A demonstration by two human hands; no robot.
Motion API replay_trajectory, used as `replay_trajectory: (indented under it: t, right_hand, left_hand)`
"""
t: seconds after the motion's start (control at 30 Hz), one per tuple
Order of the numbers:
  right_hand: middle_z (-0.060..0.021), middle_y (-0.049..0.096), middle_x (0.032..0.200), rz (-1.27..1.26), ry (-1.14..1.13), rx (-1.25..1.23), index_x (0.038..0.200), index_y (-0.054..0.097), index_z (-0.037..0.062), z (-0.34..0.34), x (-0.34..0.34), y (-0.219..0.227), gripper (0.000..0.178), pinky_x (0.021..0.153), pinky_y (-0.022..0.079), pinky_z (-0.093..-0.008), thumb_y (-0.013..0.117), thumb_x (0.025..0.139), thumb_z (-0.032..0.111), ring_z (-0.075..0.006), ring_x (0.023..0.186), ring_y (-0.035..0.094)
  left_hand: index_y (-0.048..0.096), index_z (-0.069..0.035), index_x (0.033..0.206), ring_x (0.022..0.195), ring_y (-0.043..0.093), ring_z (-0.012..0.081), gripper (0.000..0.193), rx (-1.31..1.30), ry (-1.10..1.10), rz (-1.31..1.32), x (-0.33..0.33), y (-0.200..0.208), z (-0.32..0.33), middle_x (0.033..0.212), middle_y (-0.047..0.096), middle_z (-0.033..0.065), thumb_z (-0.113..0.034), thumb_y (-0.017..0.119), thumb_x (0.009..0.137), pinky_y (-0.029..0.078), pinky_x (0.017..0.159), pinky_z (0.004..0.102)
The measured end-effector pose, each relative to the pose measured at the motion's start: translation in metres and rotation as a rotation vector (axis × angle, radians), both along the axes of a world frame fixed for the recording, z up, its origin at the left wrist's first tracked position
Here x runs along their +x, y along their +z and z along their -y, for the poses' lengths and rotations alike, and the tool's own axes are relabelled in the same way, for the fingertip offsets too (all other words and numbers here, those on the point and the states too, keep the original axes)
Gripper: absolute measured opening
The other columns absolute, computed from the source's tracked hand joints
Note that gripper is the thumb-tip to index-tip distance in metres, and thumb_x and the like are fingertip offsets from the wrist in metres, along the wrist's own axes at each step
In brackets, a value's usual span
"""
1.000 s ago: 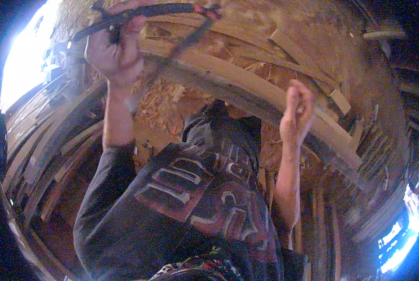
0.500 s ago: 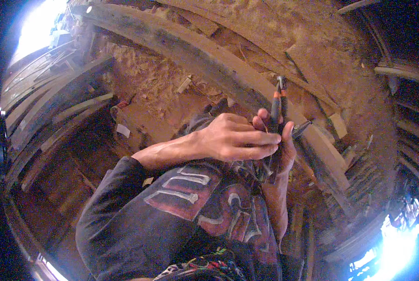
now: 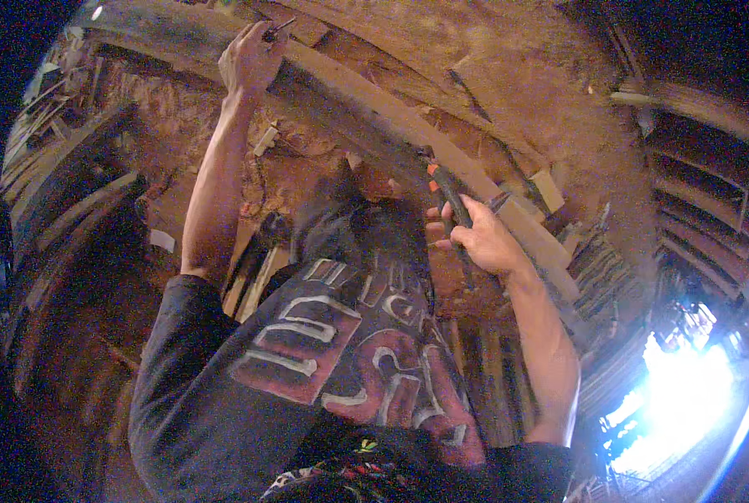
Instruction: The person uses a hammer to drive nails into a curved wooden plank. They repeatedly position nails and strike them with the hammer, occasionally using pliers to adjust the nails.
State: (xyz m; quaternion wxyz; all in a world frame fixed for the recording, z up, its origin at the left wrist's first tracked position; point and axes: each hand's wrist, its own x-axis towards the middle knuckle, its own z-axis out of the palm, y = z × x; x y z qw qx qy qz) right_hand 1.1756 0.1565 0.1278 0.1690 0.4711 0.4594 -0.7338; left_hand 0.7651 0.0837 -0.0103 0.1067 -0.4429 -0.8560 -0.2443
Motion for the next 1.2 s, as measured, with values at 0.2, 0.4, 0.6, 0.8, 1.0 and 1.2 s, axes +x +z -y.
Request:
replay_trajectory:
  t: [0.2, 0.4, 0.6, 0.8, 1.0, 1.2]
  right_hand:
    - [-0.0184, 0.05, 0.134, 0.179, 0.199, -0.056, 0.105, 0.046, 0.0064, -0.022, -0.011, -0.007, 0.029, 0.087, 0.058, -0.0384, 0.046, 0.082, -0.011, -0.0295, 0.117, 0.061]
    - [-0.0182, 0.048, 0.135, 0.381, 0.312, -0.173, 0.108, 0.047, 0.0071, -0.051, -0.045, 0.014, 0.032, 0.084, 0.059, -0.0439, 0.047, 0.08, -0.01, -0.0319, 0.117, 0.06]
    - [-0.0246, 0.055, 0.124, 0.453, 0.259, -0.351, 0.112, 0.048, -0.0024, -0.065, -0.093, 0.026, 0.033, 0.089, 0.057, -0.057, 0.051, 0.079, -0.007, -0.0382, 0.113, 0.063]
    - [-0.0182, 0.062, 0.103, 0.462, 0.099, -0.42, 0.112, 0.05, 0.0012, -0.072, -0.091, 0.015, 0.025, 0.068, 0.059, -0.0466, 0.057, 0.087, 0.002, -0.0283, 0.093, 0.067]
    - [-0.0055, 0.053, 0.092, 0.285, -0.304, -0.527, 0.095, 0.05, 0.0148, -0.038, -0.06, 0.02, 0.014, 0.051, 0.037, -0.0263, 0.057, 0.092, 0.004, -0.011, 0.065, 0.047]
    - [-0.0036, 0.047, 0.089, 0.208, -0.359, -0.424, 0.097, 0.044, 0.0148, -0.013, -0.047, 0.018, 0.02, 0.05, 0.036, -0.0256, 0.053, 0.089, -0.001, -0.0105, 0.064, 0.043]
  left_hand:
    - [0.071, -0.018, 0.101, 0.089, 0.069, 0.0297, 0.029, 0.054, 0.018, 0.133, 0.01, -0.019, 0.0, 0.098, 0.072, 0.0026, -0.039, 0.071, 0.081, 0.055, 0.075, 0.04]
    - [0.071, -0.018, 0.099, 0.087, 0.069, 0.0293, 0.027, 0.074, 0.029, 0.13, 0.014, -0.013, -0.007, 0.098, 0.072, 0.0025, -0.038, 0.071, 0.08, 0.055, 0.074, 0.0398]
    - [0.069, -0.002, 0.09, 0.071, 0.067, 0.028, 0.02, 0.11, -0.066, 0.209, 0.021, 0.017, -0.001, 0.082, 0.068, 0.0128, -0.019, 0.073, 0.08, 0.055, 0.063, 0.0365]
    - [0.069, -0.002, 0.089, 0.07, 0.067, 0.0277, 0.018, 0.188, -0.065, 0.153, 0.025, 0.02, -0.003, 0.082, 0.068, 0.0123, -0.017, 0.073, 0.081, 0.055, 0.062, 0.036]
    - [0.065, -0.003, 0.084, 0.071, 0.064, 0.0284, 0.017, 0.148, -0.024, 0.296, 0.027, 0.026, -0.007, 0.078, 0.063, 0.0115, -0.016, 0.075, 0.079, 0.052, 0.065, 0.0389]
    - [0.071, -0.017, 0.099, 0.088, 0.07, 0.0278, 0.031, 0.079, 0.056, 0.155, 0.019, 0.0, -0.009, 0.099, 0.072, 0.0027, -0.036, 0.074, 0.075, 0.056, 0.075, 0.0382]
